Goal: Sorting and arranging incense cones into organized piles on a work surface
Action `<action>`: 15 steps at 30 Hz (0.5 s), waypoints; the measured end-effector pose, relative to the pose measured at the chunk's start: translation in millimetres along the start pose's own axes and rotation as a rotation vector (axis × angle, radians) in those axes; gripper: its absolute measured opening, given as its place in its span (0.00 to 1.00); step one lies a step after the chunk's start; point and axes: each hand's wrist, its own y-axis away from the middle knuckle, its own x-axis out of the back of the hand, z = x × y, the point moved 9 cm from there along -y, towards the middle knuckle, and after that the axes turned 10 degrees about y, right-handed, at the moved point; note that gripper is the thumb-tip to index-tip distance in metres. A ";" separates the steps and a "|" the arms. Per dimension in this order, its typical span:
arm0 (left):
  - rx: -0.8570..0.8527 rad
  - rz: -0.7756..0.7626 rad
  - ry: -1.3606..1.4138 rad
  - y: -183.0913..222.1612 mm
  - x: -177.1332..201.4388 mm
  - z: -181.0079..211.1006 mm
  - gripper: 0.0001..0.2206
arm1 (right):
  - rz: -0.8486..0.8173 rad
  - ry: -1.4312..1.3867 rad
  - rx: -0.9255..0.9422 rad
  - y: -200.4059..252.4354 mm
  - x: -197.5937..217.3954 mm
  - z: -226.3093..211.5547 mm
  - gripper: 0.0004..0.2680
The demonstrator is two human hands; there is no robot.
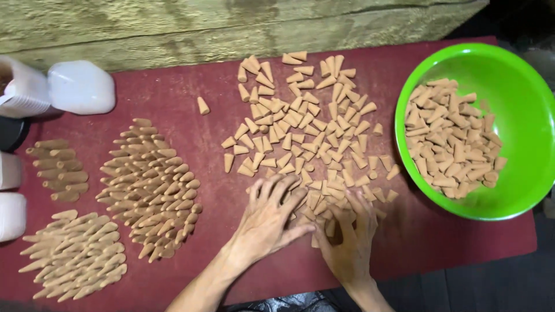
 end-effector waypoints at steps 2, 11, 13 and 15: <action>-0.023 0.018 -0.007 1.0 -1.0 -7.4 0.32 | 0.004 0.003 -0.026 -2.0 -2.3 3.3 0.14; -0.051 0.092 0.101 3.6 20.2 -8.0 0.21 | 0.090 -0.019 -0.047 -1.7 2.6 3.7 0.11; -0.073 0.103 0.094 2.0 21.4 -6.4 0.20 | 0.087 0.020 -0.056 -0.3 0.5 5.6 0.12; -0.091 0.092 0.114 3.6 20.2 -6.4 0.17 | 0.087 0.033 -0.026 -0.9 -0.3 2.3 0.09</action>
